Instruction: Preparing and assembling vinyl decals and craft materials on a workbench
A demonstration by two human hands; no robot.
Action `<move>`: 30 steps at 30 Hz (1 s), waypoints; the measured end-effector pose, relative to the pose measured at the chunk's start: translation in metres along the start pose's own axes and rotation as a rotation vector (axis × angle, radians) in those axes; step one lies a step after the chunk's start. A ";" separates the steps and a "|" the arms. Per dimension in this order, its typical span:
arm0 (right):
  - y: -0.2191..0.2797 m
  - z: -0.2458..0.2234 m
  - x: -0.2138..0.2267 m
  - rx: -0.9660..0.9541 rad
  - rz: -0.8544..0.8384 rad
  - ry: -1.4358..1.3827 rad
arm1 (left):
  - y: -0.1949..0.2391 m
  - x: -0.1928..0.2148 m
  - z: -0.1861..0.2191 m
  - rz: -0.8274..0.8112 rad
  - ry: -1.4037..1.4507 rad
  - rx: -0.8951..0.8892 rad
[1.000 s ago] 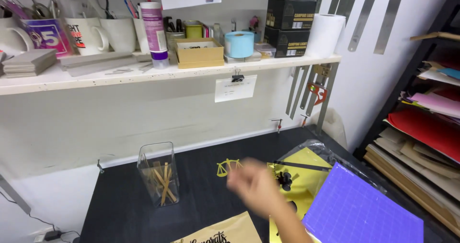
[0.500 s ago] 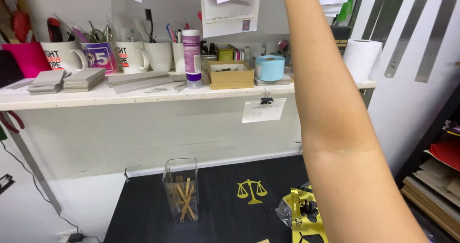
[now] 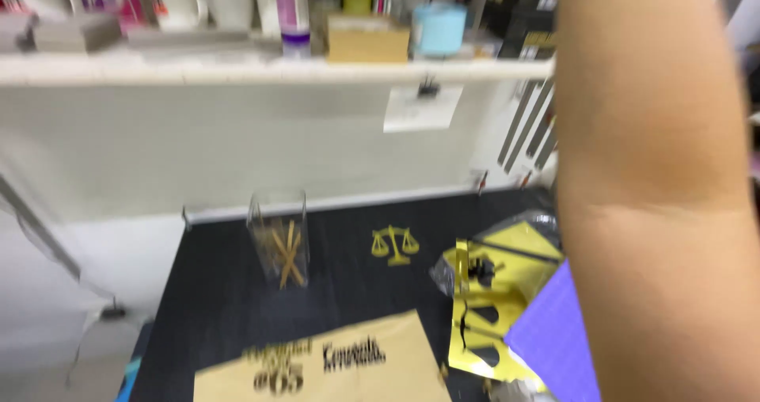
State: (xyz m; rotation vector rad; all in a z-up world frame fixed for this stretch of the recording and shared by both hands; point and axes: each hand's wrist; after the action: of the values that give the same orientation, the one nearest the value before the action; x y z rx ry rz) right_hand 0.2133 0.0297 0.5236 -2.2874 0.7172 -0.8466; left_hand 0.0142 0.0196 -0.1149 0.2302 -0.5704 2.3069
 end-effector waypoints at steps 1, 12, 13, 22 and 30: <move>0.019 -0.002 -0.011 -0.051 -0.044 -0.019 | 0.018 -0.003 0.014 -0.004 0.022 0.047; 0.302 0.056 -0.090 -0.622 -0.369 -0.447 | 0.038 0.047 0.207 0.039 0.673 0.166; 0.348 0.082 -0.094 -0.726 -0.479 -0.696 | 0.038 0.050 0.213 0.065 0.730 0.175; 0.588 0.144 -0.112 -1.402 0.073 -1.072 | 0.126 -0.010 0.176 -0.175 0.403 0.456; 0.600 0.153 -0.084 -1.439 0.119 -1.095 | 0.109 -0.008 0.187 -0.551 -0.122 0.079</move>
State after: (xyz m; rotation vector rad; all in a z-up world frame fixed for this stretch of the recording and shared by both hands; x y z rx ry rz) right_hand 0.1014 -0.2730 -0.0119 -3.1080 0.9823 1.4460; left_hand -0.0567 -0.1410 0.0123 0.5014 -0.4111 1.7886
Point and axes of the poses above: each hand's wrist, its own y-axis away from the middle knuckle, its own x-axis out of the back of the hand, z = x × y, and after that the axes turned 15 degrees about -z, right-handed
